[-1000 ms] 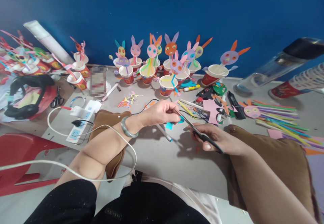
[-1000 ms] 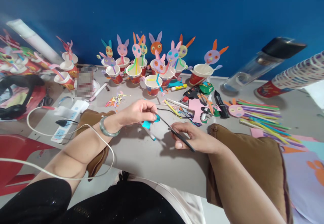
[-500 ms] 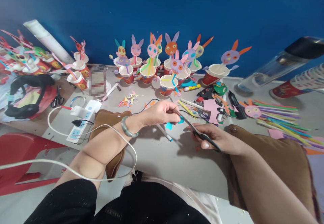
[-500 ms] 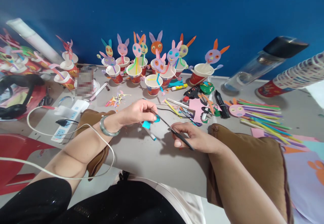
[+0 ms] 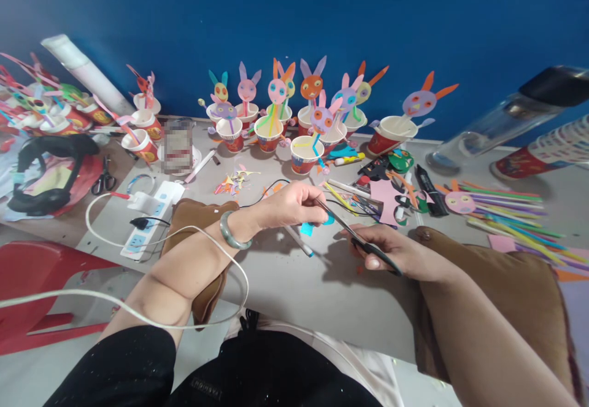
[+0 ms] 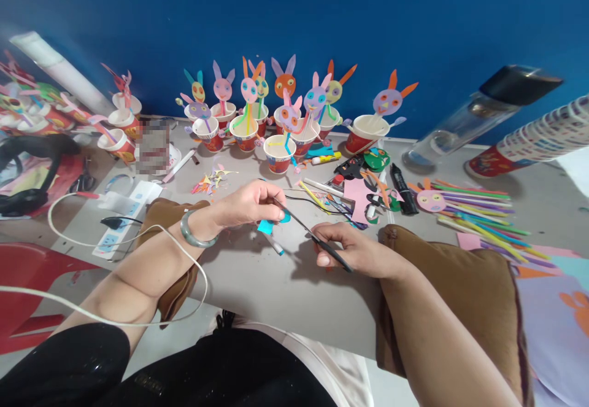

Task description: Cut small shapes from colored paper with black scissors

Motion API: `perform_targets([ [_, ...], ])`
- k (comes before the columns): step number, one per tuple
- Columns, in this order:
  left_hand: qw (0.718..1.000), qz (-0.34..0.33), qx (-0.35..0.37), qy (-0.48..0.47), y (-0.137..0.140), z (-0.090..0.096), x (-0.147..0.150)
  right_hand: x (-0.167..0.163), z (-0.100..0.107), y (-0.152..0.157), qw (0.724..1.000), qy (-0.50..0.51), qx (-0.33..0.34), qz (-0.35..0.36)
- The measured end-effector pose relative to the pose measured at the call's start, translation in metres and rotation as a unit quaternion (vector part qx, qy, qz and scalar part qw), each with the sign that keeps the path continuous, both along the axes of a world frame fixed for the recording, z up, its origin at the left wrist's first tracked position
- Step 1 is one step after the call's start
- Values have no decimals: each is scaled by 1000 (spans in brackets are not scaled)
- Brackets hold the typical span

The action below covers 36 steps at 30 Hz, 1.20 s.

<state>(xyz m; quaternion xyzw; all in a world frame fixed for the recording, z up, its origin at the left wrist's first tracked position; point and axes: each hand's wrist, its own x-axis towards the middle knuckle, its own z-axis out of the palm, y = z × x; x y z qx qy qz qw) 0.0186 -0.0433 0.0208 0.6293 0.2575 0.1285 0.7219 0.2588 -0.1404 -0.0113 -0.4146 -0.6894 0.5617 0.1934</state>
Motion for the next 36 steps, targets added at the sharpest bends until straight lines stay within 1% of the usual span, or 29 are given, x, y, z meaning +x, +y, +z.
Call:
perform_targets([
  [2,1000,3,-4,2,0,1,0,0,-2,0,1000,3,-5,-1],
  [4,1000,18,-6,-2,-1,2,2,-1,-3,1,1000,4,-4,-22],
  [7,997,68,-8,-25,-3,0,5,-6,-5,0,997,21,12,-70],
  [11,986,149,-25,-64,-7,-7,11,-17,-9,-3,991,42,49,-122],
  [14,979,181,-38,-88,-10,-13,15,-26,-11,-5,985,43,72,-148],
  [17,973,204,-44,-95,-13,-14,18,-34,-11,-7,981,46,84,-170],
  [22,970,220,-45,-97,-17,-12,21,-43,-10,-9,976,35,80,-198],
  [26,969,219,-44,-104,-17,-14,21,-45,-10,-9,977,27,71,-200],
  [36,967,220,-48,-120,-19,-17,21,-44,-14,-9,975,22,81,-204],
])
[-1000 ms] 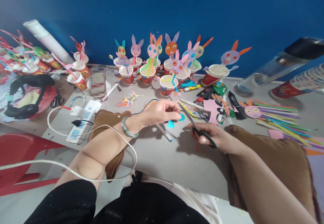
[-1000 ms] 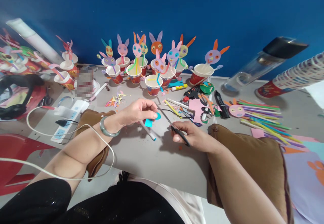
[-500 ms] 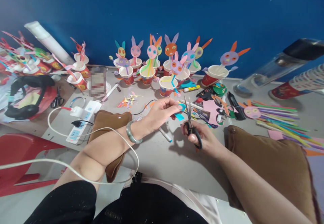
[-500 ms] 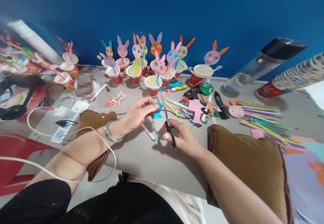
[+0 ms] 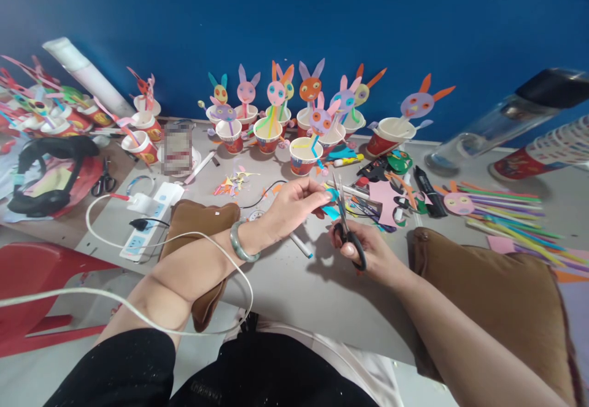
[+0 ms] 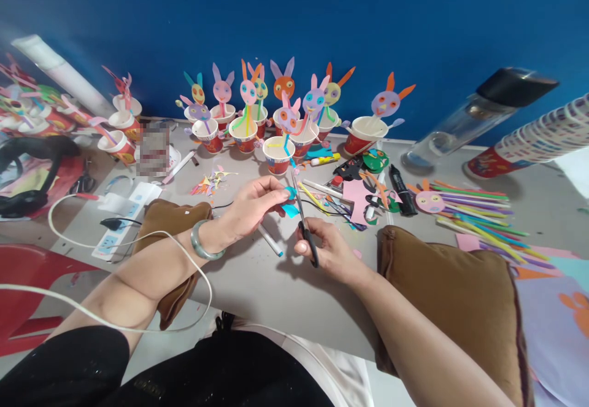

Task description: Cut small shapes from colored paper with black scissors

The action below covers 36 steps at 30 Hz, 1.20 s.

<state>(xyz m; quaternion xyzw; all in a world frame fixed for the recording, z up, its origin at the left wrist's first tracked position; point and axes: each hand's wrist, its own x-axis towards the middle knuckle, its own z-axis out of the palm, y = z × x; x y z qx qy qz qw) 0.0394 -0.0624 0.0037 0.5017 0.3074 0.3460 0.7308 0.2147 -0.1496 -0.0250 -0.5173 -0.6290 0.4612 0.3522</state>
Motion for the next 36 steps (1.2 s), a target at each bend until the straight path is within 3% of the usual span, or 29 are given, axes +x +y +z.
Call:
perform_targets([
  [36,1000,-11,-13,-14,0,-2,1,0,-2,2,1000,8,3,-17],
])
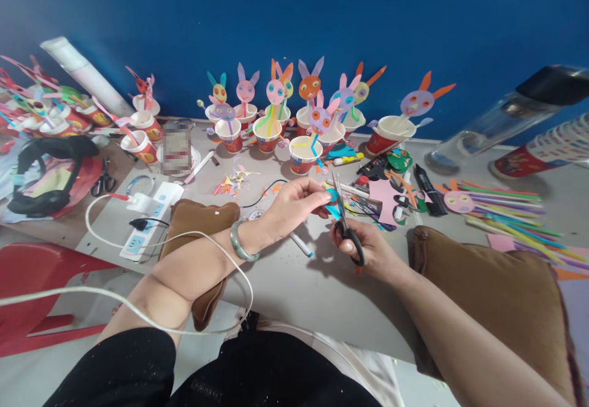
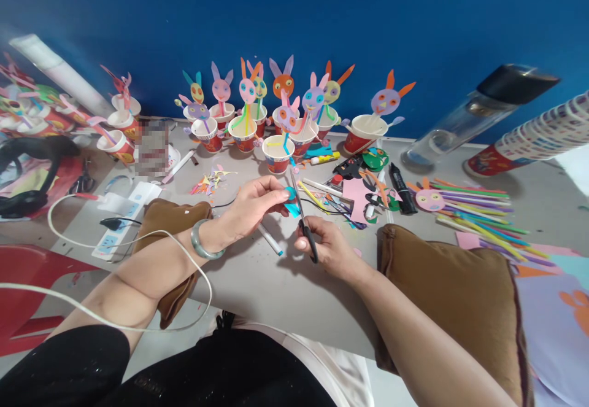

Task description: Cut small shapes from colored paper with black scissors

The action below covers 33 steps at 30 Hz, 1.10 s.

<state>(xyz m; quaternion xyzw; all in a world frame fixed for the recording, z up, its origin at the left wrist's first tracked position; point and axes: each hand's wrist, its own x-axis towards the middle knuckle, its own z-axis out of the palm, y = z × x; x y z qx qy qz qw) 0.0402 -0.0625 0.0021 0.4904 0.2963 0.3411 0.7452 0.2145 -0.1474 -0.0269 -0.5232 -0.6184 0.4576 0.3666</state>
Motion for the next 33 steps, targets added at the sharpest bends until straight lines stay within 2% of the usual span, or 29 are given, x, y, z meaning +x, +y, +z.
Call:
perform_targets([
  [6,1000,2,1,0,1,-1,0,0,0,0,1000,-4,-7,1],
  [13,1000,3,10,5,2,-2,0,2,-2,0,1000,-4,16,-17],
  [16,1000,1,-1,12,1,-2,0,3,-4,-1,995,18,69,-77],
  [19,1000,-11,-20,19,1,-4,1,4,-6,-4,976,19,142,-163],
  [21,999,-17,-34,26,1,-7,3,3,-6,-5,959,-14,200,-199],
  [24,998,-19,-57,35,1,-12,6,2,-5,-4,939,-96,262,-201],
  [28,995,-31,-84,41,-1,-16,9,0,-4,-4,934,-157,259,-191],
  [31,994,-49,-83,56,2,-20,10,1,-6,-3,941,-139,228,-208],
  [33,992,-68,-45,97,8,-25,9,4,-8,-1,947,-105,195,-232],
])
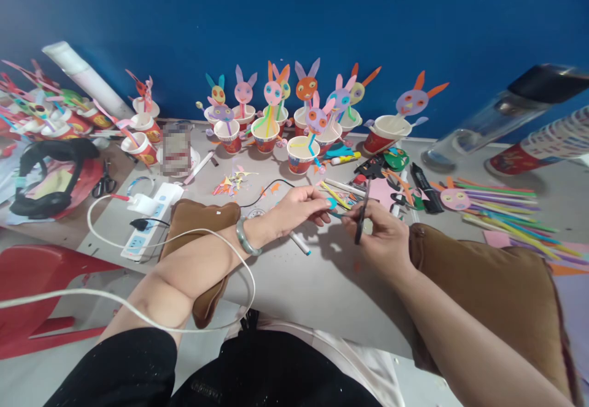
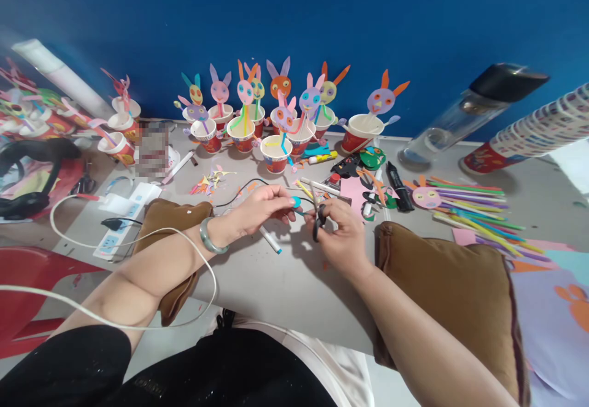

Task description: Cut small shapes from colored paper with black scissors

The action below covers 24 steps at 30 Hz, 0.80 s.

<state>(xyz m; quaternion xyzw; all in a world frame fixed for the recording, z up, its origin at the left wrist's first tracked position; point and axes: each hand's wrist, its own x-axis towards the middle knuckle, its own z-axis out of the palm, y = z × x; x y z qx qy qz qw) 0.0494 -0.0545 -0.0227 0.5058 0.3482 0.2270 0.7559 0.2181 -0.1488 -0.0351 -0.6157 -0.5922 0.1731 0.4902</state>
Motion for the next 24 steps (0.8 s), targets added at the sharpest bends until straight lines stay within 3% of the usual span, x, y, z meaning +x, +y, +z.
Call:
perform_targets([
  [2,993,-46,77,76,9,-5,-2,4,-1,3,998,56,-30,-25],
  [4,964,-124,171,158,19,-10,-6,7,-2,5,991,104,-64,-48],
  [9,830,-208,400,328,29,-9,-14,9,0,10,984,141,-95,-62],
  [12,776,-240,440,383,29,-2,-17,8,0,10,982,148,-97,-59],
  [15,764,-272,431,397,30,2,-19,8,0,10,980,161,-100,-57],
  [24,746,-275,436,421,32,12,-27,10,-1,11,979,163,-112,-44],
])
